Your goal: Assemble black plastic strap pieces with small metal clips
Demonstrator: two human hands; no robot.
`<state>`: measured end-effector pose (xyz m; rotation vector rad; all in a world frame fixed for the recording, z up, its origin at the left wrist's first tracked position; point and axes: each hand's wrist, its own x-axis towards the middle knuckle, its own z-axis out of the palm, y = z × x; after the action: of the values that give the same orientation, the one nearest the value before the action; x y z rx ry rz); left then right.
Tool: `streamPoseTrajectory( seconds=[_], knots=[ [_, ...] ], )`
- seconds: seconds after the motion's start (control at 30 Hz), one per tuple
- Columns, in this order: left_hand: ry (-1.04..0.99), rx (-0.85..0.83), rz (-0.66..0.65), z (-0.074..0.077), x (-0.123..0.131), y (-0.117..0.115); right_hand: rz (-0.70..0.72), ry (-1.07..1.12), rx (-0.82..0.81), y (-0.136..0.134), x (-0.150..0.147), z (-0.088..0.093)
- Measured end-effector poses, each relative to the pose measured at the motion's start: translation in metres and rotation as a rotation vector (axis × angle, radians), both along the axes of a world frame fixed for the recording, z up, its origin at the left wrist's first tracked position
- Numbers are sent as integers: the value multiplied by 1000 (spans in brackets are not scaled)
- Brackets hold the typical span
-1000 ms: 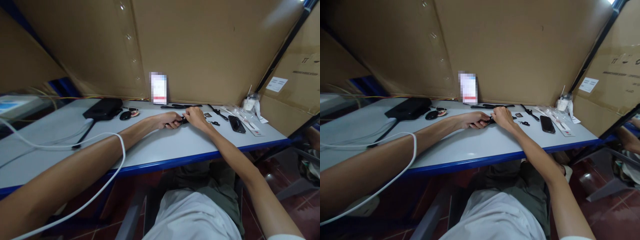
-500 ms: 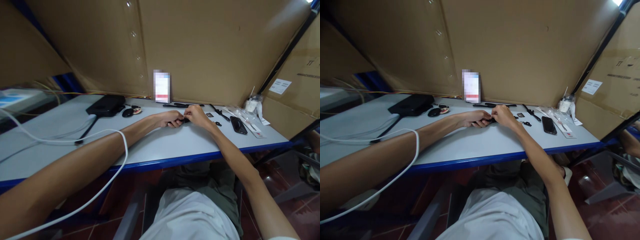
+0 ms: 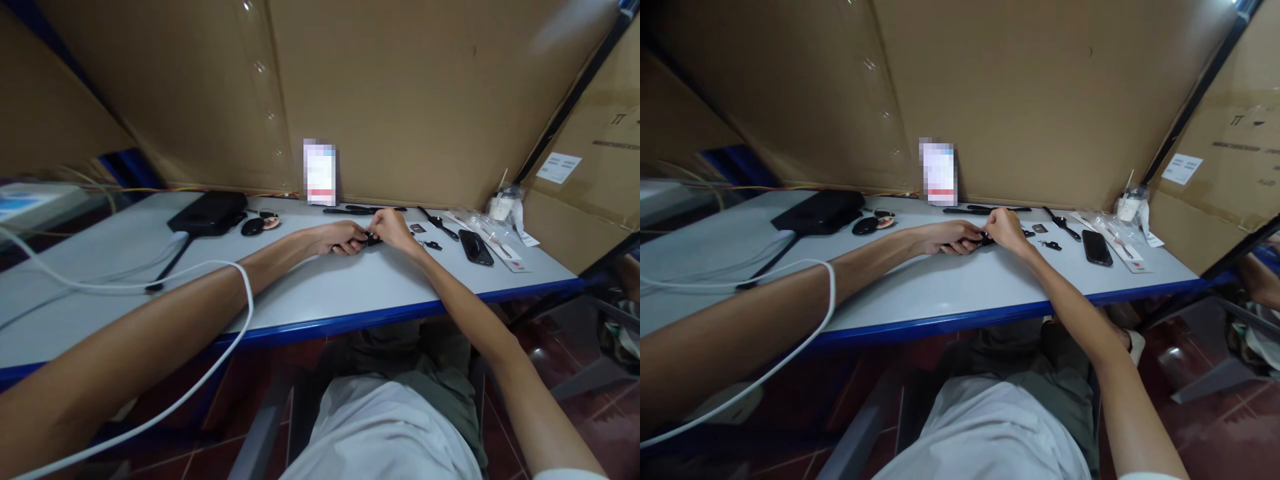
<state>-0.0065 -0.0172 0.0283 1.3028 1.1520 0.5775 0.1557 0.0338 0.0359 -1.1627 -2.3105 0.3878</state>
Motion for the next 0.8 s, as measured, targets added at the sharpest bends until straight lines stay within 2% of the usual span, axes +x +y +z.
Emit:
streamPoseTrajectory(
  seconds=[0.2, 0.3, 0.5, 0.63, 0.8],
  knots=[
    [-36, -14, 20, -3, -3, 3, -63, -249, 235, -12, 4, 0],
    [-35, -18, 15, -3, -3, 4, -15, -221, 226, -8, 8, 2],
    [-27, -19, 25, -2, -2, 3, 185, -10, 103, 5, 9, 6],
    [-23, -12, 7, -2, -2, 3, 112, 41, 52, 4, 0, -1],
    [-16, -22, 24, -1, -3, 2, -11, -50, 125, 1, 1, -1]
  ],
)
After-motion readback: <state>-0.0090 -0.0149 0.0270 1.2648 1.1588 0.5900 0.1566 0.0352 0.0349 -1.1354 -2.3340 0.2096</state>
